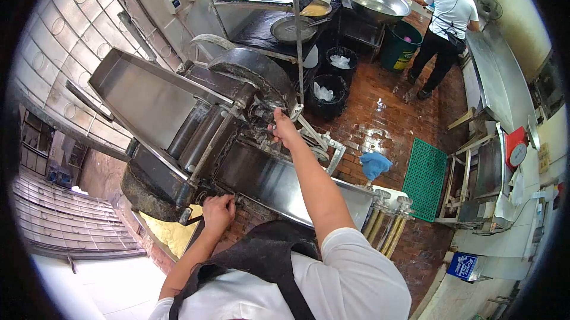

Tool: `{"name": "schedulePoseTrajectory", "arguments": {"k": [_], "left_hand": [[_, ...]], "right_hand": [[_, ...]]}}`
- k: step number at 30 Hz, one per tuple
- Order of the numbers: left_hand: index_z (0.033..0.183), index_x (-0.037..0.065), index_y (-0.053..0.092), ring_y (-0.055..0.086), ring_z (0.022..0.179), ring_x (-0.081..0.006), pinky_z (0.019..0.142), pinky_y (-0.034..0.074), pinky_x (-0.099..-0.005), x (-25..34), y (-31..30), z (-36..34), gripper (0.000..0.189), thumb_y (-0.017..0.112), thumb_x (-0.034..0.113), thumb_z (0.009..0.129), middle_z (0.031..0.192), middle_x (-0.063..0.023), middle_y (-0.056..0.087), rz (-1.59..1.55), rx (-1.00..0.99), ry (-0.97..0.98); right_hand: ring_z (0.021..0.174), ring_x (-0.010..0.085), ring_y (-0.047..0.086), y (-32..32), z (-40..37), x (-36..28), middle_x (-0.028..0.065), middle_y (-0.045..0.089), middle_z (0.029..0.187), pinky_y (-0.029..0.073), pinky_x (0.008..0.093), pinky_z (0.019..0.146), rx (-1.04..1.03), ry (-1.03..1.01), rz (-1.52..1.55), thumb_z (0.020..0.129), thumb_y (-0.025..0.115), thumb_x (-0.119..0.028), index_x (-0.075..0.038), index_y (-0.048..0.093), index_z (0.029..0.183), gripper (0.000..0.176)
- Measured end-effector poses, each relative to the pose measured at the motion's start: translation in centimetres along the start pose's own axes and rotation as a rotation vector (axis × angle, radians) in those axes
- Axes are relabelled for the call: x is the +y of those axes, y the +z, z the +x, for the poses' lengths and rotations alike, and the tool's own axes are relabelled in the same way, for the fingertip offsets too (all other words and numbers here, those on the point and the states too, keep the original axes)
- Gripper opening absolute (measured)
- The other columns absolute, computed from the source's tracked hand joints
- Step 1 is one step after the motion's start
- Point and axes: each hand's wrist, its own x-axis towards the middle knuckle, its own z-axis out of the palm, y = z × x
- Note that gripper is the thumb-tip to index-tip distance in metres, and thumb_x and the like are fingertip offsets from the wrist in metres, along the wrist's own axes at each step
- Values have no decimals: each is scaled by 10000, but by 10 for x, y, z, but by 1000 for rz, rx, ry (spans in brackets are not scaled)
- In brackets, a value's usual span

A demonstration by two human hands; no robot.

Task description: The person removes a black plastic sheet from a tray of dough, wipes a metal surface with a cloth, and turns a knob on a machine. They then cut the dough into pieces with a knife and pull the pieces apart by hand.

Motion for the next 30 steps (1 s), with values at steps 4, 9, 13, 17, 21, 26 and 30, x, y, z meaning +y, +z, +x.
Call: {"name": "schedulePoseTrajectory", "arguments": {"k": [4,9,13,17,21,26,30], "left_hand": [[1027,102,671,637,891,-278,870,481,-437,8,-27,2,294,737,153,745,862,-102,641,30,-205,65],[1258,77,580,519,1106,-328,1041,380,-504,-1,-43,-11,465,654,149,804,1091,-141,551,257,-376,341],[1233,71,603,530,1058,-329,1036,384,-490,-3,-42,-4,407,596,133,831,1038,-132,551,235,-498,326],[1241,75,620,516,1021,-328,982,399,-453,-10,-36,-2,439,599,129,805,1029,-125,523,253,-533,378],[1213,73,633,517,1068,-338,986,396,-468,-9,-41,-5,423,627,138,795,1055,-134,536,190,-527,332],[1107,78,627,550,1026,-325,952,443,-446,3,-63,-15,384,653,-2,733,1058,-127,579,-217,-234,283],[974,42,567,621,767,-180,689,528,-338,-26,-38,-78,244,650,271,961,954,-65,573,-535,-81,-567]], "right_hand": [[477,86,356,2,-1,-1,36,562,789,336,278,437,18,-9,-34,990,387,-652,-133,465,1290,605],[487,85,359,3,-1,-3,29,553,780,330,274,438,20,-29,-40,996,374,-647,-134,466,1297,602],[485,93,355,3,0,2,27,547,771,321,276,429,18,-26,-23,998,374,-644,-135,475,1290,596],[483,115,397,2,6,4,40,553,762,326,295,400,34,-58,-24,1006,392,-616,-121,494,1260,566],[449,175,470,-2,17,13,96,610,745,405,335,385,79,-81,-50,1010,422,-582,-55,552,1142,558],[539,197,558,-4,-10,40,108,640,845,471,332,474,384,-585,-181,1022,459,-509,11,573,1123,541],[611,198,584,-19,-35,45,113,652,879,483,334,533,40,-76,160,1003,459,-569,9,583,1124,604]]}}
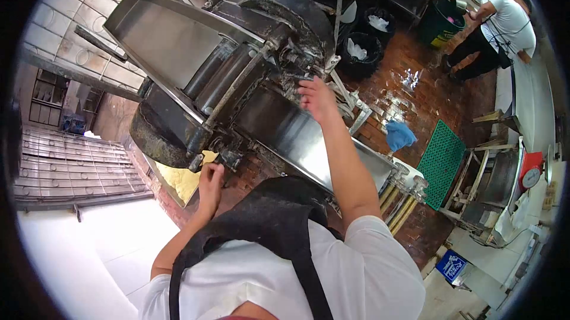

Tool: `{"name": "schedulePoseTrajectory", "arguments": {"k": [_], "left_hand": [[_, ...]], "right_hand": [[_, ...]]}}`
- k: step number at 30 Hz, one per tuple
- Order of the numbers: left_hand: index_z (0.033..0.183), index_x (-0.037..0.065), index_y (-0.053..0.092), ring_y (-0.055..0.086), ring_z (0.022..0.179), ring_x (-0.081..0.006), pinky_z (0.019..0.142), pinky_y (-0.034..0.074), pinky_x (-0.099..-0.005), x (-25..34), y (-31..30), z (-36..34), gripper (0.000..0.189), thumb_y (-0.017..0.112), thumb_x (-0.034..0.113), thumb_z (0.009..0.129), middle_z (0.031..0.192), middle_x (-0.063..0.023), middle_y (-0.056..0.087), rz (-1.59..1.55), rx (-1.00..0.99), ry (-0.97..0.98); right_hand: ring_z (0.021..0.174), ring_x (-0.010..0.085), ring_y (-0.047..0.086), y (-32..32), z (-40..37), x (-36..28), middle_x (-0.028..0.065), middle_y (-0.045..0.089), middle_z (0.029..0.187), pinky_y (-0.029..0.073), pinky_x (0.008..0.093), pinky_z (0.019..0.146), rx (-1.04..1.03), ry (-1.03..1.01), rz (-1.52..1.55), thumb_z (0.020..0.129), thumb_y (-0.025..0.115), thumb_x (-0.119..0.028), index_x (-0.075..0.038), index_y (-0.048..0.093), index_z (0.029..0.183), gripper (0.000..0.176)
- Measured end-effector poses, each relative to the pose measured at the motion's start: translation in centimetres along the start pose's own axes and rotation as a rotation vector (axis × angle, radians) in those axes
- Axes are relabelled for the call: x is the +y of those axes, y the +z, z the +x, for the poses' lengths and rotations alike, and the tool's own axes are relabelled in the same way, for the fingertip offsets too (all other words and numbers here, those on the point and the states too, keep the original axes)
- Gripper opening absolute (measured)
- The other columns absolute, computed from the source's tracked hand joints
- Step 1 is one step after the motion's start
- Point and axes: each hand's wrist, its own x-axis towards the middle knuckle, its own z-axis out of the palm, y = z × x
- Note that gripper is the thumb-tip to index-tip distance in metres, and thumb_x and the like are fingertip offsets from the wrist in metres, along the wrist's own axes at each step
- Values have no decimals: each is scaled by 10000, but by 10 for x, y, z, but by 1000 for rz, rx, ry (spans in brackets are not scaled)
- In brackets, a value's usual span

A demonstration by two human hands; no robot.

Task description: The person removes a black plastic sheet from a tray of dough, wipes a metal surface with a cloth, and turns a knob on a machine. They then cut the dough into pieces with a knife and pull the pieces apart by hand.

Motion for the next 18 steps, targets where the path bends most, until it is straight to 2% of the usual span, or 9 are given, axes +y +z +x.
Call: {"name": "schedulePoseTrajectory", "arguments": {"k": [2,3,5,7,11,14,15,17,18], "left_hand": [[1055,58,533,620,770,-197,657,518,-368,-27,13,12,368,647,394,957,918,-65,588,-487,64,-510],[1207,56,492,622,756,-205,665,522,-363,-6,9,22,556,638,517,933,885,-82,601,-671,-93,-674],[1154,1,564,620,721,-234,619,510,-344,29,27,42,647,671,579,884,895,-90,595,-1078,-128,-771],[1061,12,596,566,548,-235,515,458,-331,40,32,57,479,671,461,915,796,-107,601,-913,-88,-872],[964,21,604,484,437,-209,444,390,-336,-3,52,59,302,668,310,905,717,-110,584,-1036,-20,-815],[929,37,588,485,459,-180,436,354,-327,-27,57,62,195,651,214,875,731,-107,586,-1356,-207,-508],[951,49,586,490,465,-177,443,362,-327,-26,55,61,222,657,249,886,737,-105,588,-1372,-273,-472],[974,60,584,495,472,-174,450,369,-326,-23,54,54,249,663,284,897,743,-103,589,-1395,-330,-437],[1002,62,572,479,494,-177,469,378,-323,-1,46,51,267,651,301,913,759,-111,581,-1201,-221,-616]], "right_hand": [[645,216,585,20,3,-7,128,649,855,484,341,596,-291,267,375,953,442,-679,20,570,1157,739],[685,236,591,23,13,-9,144,647,877,484,342,615,-339,284,430,922,423,-728,34,556,1153,808],[739,268,586,37,32,-15,173,626,910,477,339,630,-324,356,602,884,380,-797,61,528,1131,905],[755,274,554,49,40,-19,183,588,916,468,335,621,-227,380,737,867,349,-832,65,509,1084,937],[721,248,493,64,58,-29,153,522,866,449,336,590,-36,436,875,887,352,-801,27,472,1086,860],[706,237,481,59,69,-24,142,507,885,432,339,567,-25,377,884,912,393,-711,0,435,1120,741],[677,222,462,51,70,-23,134,497,870,417,340,556,-87,399,940,949,488,-471,-17,437,1117,487],[660,216,458,47,85,-19,122,499,828,417,344,551,-15,441,852,939,521,-359,-27,456,1080,367],[643,211,454,41,96,-13,109,501,787,417,349,545,49,470,774,928,553,-248,-37,476,1043,252]]}}
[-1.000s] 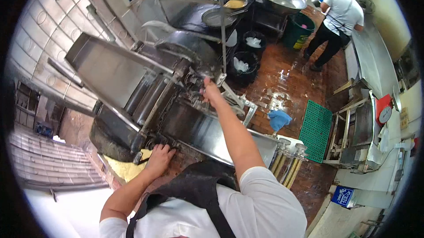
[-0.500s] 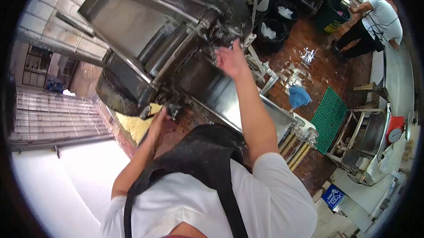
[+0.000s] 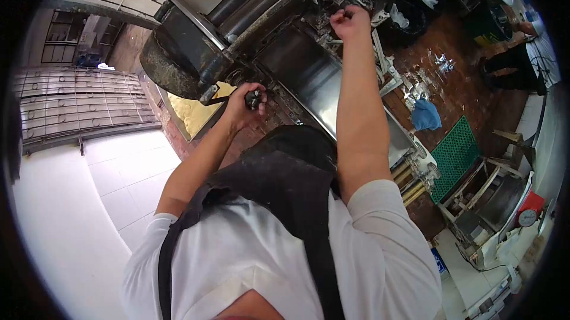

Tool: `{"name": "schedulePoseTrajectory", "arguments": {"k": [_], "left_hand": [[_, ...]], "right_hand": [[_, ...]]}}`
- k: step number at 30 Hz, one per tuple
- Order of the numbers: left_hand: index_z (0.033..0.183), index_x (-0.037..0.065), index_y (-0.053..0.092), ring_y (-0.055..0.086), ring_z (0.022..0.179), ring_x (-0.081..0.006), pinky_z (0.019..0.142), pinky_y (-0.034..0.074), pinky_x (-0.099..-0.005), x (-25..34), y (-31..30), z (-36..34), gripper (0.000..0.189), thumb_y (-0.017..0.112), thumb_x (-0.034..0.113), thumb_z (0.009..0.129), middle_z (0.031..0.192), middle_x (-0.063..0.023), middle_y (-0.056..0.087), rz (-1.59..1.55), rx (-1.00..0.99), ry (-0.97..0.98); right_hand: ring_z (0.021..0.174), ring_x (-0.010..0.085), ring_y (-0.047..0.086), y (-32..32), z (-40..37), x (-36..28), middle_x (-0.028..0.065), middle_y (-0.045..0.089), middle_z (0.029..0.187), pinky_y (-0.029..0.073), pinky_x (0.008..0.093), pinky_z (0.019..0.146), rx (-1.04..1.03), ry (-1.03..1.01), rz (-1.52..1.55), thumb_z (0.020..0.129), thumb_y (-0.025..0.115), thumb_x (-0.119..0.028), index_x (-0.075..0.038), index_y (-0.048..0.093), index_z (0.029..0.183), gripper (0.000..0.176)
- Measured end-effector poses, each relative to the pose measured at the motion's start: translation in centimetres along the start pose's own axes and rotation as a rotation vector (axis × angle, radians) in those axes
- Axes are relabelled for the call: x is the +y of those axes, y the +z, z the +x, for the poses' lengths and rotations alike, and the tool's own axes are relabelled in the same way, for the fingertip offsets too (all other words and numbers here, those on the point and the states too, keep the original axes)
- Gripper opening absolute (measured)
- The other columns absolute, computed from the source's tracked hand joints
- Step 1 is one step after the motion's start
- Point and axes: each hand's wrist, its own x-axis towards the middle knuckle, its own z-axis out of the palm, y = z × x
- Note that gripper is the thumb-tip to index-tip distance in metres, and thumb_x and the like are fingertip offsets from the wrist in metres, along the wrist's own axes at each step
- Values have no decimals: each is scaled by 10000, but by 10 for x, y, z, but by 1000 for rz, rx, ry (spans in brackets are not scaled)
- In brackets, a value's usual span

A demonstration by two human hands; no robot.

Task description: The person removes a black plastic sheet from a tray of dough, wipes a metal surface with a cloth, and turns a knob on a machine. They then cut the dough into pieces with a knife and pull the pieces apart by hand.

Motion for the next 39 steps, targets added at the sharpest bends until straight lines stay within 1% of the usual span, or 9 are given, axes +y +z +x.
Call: {"name": "schedulePoseTrajectory", "arguments": {"k": [5,7,12,18,24,26,31,34,39], "left_hand": [[1050,104,552,457,593,-172,530,373,-325,5,28,-14,269,647,330,938,771,-74,532,168,343,10],[1050,110,549,448,591,-168,536,373,-329,-19,-10,13,265,646,332,941,779,-68,527,30,146,60],[1122,77,568,582,695,-212,608,484,-336,-11,6,-11,283,626,299,957,904,-95,593,-67,108,97],[1197,-97,527,694,966,-299,824,605,-374,33,-6,-22,471,696,250,927,1135,-220,638,351,4,-276],[1051,-136,587,728,830,-254,692,617,-325,45,-10,-32,282,697,83,911,996,-199,717,682,-101,-156],[1035,-99,605,720,793,-223,651,606,-305,39,-3,-32,248,701,97,917,952,-172,723,842,-11,-130],[1028,-35,581,658,599,-160,524,541,-276,16,-19,-24,275,705,193,934,773,-99,676,853,-29,10],[1111,-21,533,628,561,-154,487,515,-288,32,7,-49,412,717,298,926,711,-84,638,885,-1,33],[1089,64,508,534,489,-186,428,419,-321,29,20,-43,455,682,451,923,662,-47,537,548,147,-113]], "right_hand": [[698,258,577,-28,-44,16,102,588,750,481,419,609,65,-675,-1069,858,601,-62,-19,599,981,131],[759,308,630,-40,-36,10,143,621,800,500,435,672,285,-1457,-1776,802,668,-34,0,644,1049,251],[742,295,645,-44,-62,9,149,622,804,510,426,653,116,-1587,-1766,802,740,-121,32,638,1084,337],[558,127,485,-28,-73,-4,32,562,746,384,257,469,-175,-28,-651,941,609,-554,18,603,1094,592],[589,178,553,-23,-66,-4,50,594,763,445,329,517,-46,-474,-1020,873,752,-195,-38,573,1002,270],[671,294,614,-24,-67,8,123,620,793,488,414,627,150,-1364,-1705,818,753,-90,-18,579,1067,312],[784,364,641,-37,-68,9,173,626,791,489,448,724,130,-1483,-1686,798,769,-138,-23,596,1224,475],[688,317,640,-52,-66,9,158,635,749,511,425,653,118,-1411,-1544,878,731,-314,16,630,1163,448],[534,143,464,-22,-83,1,61,582,715,352,270,466,-87,-166,-768,860,400,-830,28,623,1034,903]]}}
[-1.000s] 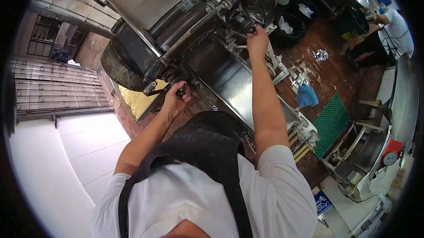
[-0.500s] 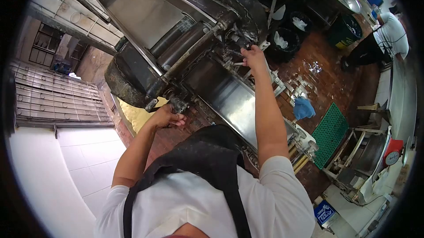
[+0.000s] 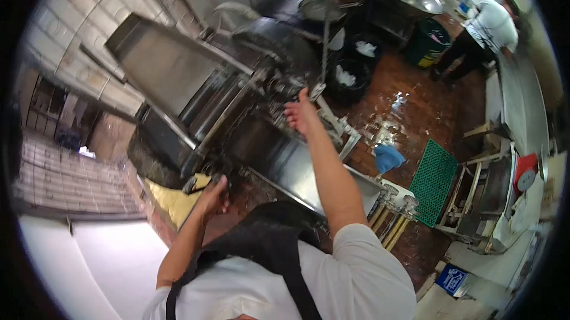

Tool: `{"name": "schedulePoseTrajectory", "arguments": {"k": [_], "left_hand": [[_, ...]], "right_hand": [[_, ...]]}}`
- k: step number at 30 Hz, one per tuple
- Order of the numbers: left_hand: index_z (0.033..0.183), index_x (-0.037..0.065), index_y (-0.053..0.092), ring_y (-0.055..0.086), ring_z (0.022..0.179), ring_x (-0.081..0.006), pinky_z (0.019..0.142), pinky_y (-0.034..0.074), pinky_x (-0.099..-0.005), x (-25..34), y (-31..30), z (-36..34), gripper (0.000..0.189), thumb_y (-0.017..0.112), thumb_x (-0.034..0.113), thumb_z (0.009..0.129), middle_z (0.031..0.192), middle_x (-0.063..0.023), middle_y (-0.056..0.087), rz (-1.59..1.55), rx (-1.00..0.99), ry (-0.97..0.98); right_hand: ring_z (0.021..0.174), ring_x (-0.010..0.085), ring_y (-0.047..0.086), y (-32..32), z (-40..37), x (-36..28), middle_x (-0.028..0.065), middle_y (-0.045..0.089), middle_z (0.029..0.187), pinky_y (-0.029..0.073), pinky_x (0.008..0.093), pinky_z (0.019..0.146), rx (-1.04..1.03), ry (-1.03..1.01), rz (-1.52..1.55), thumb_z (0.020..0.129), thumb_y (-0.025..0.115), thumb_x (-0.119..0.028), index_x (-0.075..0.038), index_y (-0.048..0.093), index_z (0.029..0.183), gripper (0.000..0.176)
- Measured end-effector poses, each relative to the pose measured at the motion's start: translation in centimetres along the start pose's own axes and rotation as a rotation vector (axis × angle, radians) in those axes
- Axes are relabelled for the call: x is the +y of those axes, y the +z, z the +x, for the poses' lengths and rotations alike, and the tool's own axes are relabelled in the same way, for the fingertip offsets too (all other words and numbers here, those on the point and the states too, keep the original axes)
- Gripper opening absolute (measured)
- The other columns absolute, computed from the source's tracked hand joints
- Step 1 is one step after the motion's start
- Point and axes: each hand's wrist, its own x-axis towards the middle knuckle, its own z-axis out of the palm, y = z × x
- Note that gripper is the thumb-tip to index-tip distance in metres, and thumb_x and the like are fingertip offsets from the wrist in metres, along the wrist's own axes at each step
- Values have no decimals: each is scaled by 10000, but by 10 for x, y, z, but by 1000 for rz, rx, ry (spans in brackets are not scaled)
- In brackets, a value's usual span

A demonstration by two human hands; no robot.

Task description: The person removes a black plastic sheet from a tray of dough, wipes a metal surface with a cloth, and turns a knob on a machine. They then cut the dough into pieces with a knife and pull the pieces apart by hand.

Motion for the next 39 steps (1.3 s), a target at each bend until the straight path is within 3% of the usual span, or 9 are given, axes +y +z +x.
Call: {"name": "schedulePoseTrajectory", "arguments": {"k": [2,4,10,15,17,24,30,34,39], "left_hand": [[1039,101,519,520,486,-189,435,402,-316,0,4,2,401,650,468,940,675,-42,517,68,-24,36],[1057,103,520,525,510,-193,437,386,-328,-8,-9,11,411,662,468,933,694,-44,505,-87,-122,-39],[1048,78,525,545,531,-183,434,390,-321,-17,-7,15,465,711,476,893,692,-46,519,-68,-58,-31],[1090,86,505,552,538,-191,433,399,-322,-19,-3,16,487,713,478,890,689,-44,520,-114,-19,-12],[1108,94,492,553,541,-197,434,405,-325,-20,-4,17,488,711,475,893,702,-48,528,-124,-36,-18],[1054,125,515,547,539,-226,454,398,-356,-23,-2,17,437,663,513,916,690,-55,537,-99,-17,-5],[1040,137,515,550,546,-231,470,402,-358,-25,-4,22,428,659,521,915,678,-55,534,-113,-21,-15],[1050,92,511,565,539,-212,435,423,-338,-24,-4,20,456,690,485,902,684,-58,536,-127,-24,-6],[1050,89,515,562,539,-209,442,427,-334,-28,-6,23,454,686,484,906,684,-58,528,-146,-51,-3]], "right_hand": [[536,140,442,-5,20,-2,54,565,715,347,270,470,-6,34,67,865,411,-821,42,606,1056,905],[537,136,421,0,21,-4,47,547,714,343,270,474,-22,100,130,870,421,-813,55,590,1077,908],[509,157,410,6,13,-5,42,495,656,311,281,426,-10,93,107,892,371,-806,-6,548,800,825],[513,160,405,9,17,-3,46,470,645,318,280,440,9,87,138,858,336,-854,3,540,795,883],[516,165,406,8,23,-1,48,455,634,320,282,450,-89,138,193,822,324,-891,10,533,779,926],[499,177,393,12,22,-4,44,439,603,295,306,451,-44,124,232,885,404,-778,-7,516,724,795],[490,174,392,11,20,0,43,448,606,310,304,444,-64,75,180,873,413,-794,-21,498,690,800],[493,173,400,10,18,0,51,464,624,321,303,439,-70,61,169,877,436,-782,-15,497,737,782],[529,166,442,9,20,1,42,507,648,336,297,464,12,49,116,875,431,-789,-39,531,718,772]]}}
